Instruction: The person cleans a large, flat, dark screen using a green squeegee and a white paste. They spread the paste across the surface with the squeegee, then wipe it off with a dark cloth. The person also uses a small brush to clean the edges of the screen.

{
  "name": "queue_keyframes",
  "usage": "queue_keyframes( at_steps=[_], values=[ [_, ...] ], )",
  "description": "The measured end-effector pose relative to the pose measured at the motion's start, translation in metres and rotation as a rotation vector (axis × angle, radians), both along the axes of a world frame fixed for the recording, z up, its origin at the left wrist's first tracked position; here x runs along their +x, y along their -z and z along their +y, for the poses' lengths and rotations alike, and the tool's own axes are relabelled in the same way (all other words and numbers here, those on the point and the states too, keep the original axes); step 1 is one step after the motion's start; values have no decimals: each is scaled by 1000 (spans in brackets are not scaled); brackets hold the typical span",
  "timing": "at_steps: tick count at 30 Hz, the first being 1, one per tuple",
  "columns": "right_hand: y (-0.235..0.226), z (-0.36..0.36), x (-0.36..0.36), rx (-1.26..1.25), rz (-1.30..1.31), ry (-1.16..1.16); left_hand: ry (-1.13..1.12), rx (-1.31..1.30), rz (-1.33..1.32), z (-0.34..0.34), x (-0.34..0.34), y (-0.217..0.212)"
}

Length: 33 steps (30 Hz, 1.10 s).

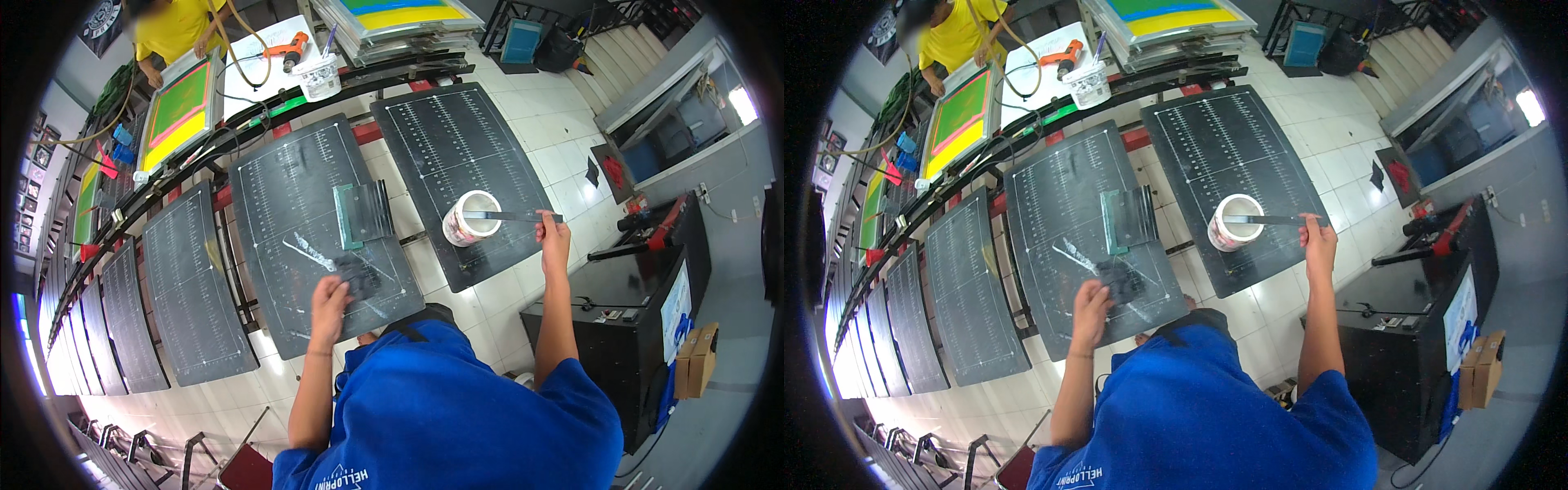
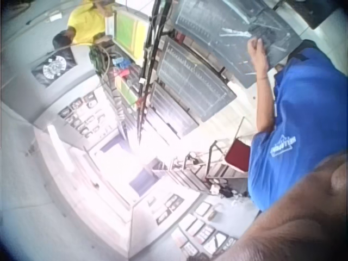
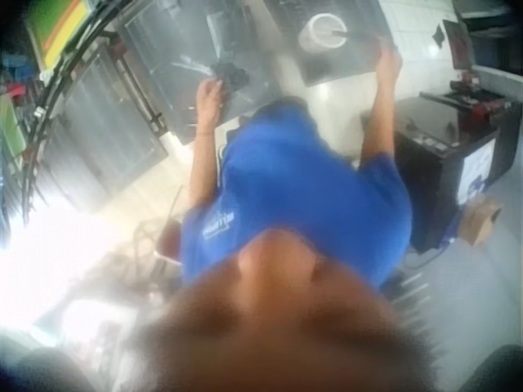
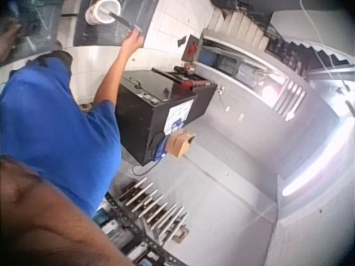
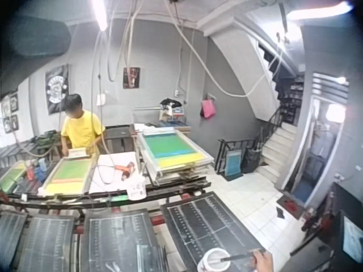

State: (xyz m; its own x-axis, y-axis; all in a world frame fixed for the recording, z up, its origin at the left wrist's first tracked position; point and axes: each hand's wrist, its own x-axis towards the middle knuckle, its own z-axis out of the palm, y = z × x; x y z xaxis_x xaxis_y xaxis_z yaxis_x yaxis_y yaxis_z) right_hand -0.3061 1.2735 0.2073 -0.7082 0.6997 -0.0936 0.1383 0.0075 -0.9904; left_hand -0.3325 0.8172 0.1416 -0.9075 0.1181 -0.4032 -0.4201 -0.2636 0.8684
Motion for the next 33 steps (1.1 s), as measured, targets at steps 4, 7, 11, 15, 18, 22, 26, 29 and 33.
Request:
queue_keyframes(
  at_steps=[4, 7, 11, 15, 18, 22, 26, 29, 33],
  values=[
    [6, 2, 10, -191, 71, 75, 145, 318, -118, 75, -33, 29],
    [8, 8, 21, -290, 123, 124, 205, 437, -210, 119, -44, 29],
    [12, 12, 27, -437, 165, 177, 244, 477, -277, 144, -46, 24],
    [12, 8, 27, -544, 189, 181, 258, 515, -284, 153, -45, 21],
    [6, -7, 19, -618, 197, 130, 223, 587, -283, 158, -49, 13],
    [-16, -57, -3, -693, 201, -1, 181, 773, -218, 146, -54, 10],
    [-26, -131, -34, -768, 164, -167, 56, 801, -174, 98, -48, 7],
    [-12, -196, -69, -781, 139, -333, -94, 749, -160, 34, -34, 15],
    [20, -288, -142, -525, 169, -509, -347, 615, -110, -53, 11, 22]
  ],
)
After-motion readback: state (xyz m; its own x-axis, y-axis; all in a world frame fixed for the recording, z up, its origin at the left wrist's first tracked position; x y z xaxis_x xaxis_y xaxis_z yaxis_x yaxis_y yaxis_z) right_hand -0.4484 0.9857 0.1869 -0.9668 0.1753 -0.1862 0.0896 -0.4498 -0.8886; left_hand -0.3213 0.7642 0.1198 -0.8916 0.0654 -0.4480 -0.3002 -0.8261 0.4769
